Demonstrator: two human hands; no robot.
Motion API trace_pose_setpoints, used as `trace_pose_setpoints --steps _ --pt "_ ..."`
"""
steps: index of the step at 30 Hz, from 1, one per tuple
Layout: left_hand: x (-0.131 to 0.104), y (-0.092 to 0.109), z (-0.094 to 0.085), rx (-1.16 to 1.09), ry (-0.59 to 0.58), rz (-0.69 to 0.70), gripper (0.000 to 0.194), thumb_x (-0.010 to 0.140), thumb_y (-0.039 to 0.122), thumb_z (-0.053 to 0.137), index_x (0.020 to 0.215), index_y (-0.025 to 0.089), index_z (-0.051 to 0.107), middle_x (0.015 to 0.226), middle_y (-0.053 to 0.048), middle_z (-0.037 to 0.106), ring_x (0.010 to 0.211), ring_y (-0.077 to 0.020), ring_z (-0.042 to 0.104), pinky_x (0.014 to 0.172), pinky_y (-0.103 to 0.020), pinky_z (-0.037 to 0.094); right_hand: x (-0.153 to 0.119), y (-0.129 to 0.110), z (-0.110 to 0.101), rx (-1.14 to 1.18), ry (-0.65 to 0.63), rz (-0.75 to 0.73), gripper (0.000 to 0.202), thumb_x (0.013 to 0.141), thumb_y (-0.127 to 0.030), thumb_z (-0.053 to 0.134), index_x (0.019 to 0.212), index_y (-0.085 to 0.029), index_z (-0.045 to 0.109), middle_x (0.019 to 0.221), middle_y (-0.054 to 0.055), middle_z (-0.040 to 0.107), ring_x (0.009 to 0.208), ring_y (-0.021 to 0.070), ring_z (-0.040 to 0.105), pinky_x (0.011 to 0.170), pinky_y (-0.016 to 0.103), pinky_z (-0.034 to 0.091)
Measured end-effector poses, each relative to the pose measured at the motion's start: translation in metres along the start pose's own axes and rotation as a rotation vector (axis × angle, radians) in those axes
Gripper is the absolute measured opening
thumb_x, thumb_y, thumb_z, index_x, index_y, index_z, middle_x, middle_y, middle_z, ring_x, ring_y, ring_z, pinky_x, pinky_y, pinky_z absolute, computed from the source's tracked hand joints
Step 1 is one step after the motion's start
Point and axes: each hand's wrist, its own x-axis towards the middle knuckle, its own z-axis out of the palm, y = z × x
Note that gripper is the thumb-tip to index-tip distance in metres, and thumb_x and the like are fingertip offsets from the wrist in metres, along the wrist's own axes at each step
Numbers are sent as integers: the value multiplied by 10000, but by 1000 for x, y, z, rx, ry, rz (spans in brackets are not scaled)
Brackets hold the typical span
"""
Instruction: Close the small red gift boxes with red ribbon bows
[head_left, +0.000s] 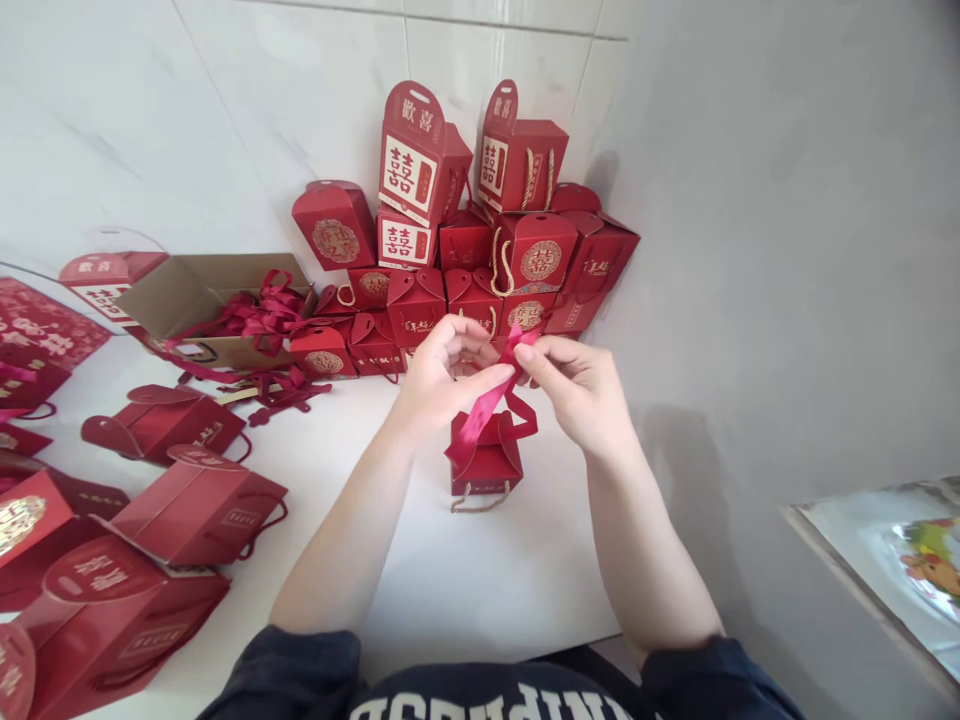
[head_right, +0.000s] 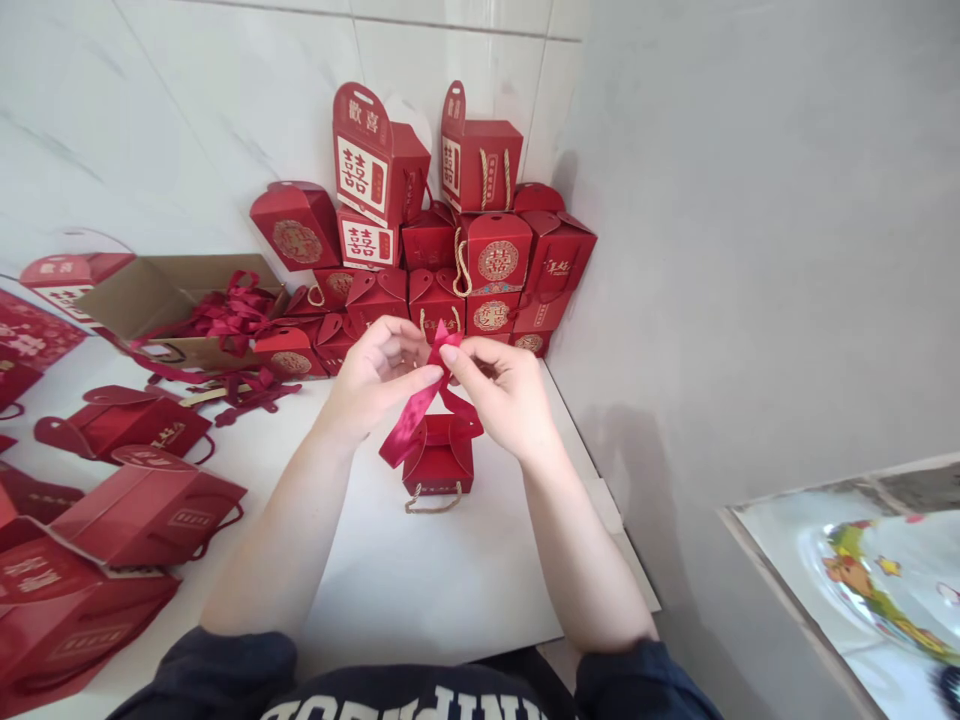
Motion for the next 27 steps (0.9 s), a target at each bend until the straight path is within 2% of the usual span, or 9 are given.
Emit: trace_pose_setpoints --steps 3,5,7,9,13,18,22,27 --pt "7 -12 -14 -78 -370 -2 498 700 202 780 1150 245 570 1247 -80 615 1183 -223 577 999 -361 442 5 -12 -9 -13 42 -81 312 894 -399 594 671 -181 621 637 -13 552 617 101 501 597 238 424" --pt "13 -26 -21 -142 -619 -54 534 740 202 748 1234 248 552 1328 -109 575 1275 -261 514 1052 -419 403 9 -20 -14 -16 60 -128 305 896 -402 590 687 -183 629 636 -15 536 613 101 495 586 238 417" --pt "18 -43 -27 -177 -777 -126 558 778 226 716 1302 232 524 1323 -145 582 1277 -290 515 1044 -467 399 14 -27 -18 -26 77 -171 323 894 -420 589 681 -179 623 623 -17 509 599 100 476 562 238 399" --pt "20 -59 -30 -175 -851 -197 579 784 240 717 1326 209 516 1274 -167 616 1219 -297 564 1018 -476 416 18 -31 -21 -46 92 -215 347 887 -432 596 655 -174 605 610 -21 483 584 94 448 540 235 372" --pt "17 -81 -33 -122 -849 -280 581 724 214 773 1269 180 573 1148 -148 686 1085 -249 640 959 -403 462 24 -30 -24 -82 101 -262 370 885 -443 594 632 -173 581 597 -26 449 572 90 416 522 235 336" --pt "5 -103 -31 -126 -824 -311 569 651 179 820 1189 158 634 1133 -139 689 1084 -232 633 964 -361 467 28 -24 -25 -98 107 -273 378 894 -449 578 634 -174 575 581 -32 431 569 93 425 531 241 337" --pt "-5 -115 -26 -172 -775 -306 522 684 181 803 1173 156 621 1139 -142 686 1079 -221 638 940 -350 482 31 -21 -23 -111 97 -276 367 898 -433 580 643 -169 580 584 -35 434 558 85 402 524 240 315" --pt "-15 -117 -17 -205 -710 -297 405 766 223 747 1143 145 622 1149 -162 684 1081 -223 645 940 -369 485 31 -19 -21 -109 104 -290 372 898 -435 579 641 -166 577 594 -34 442 560 82 396 524 238 306"
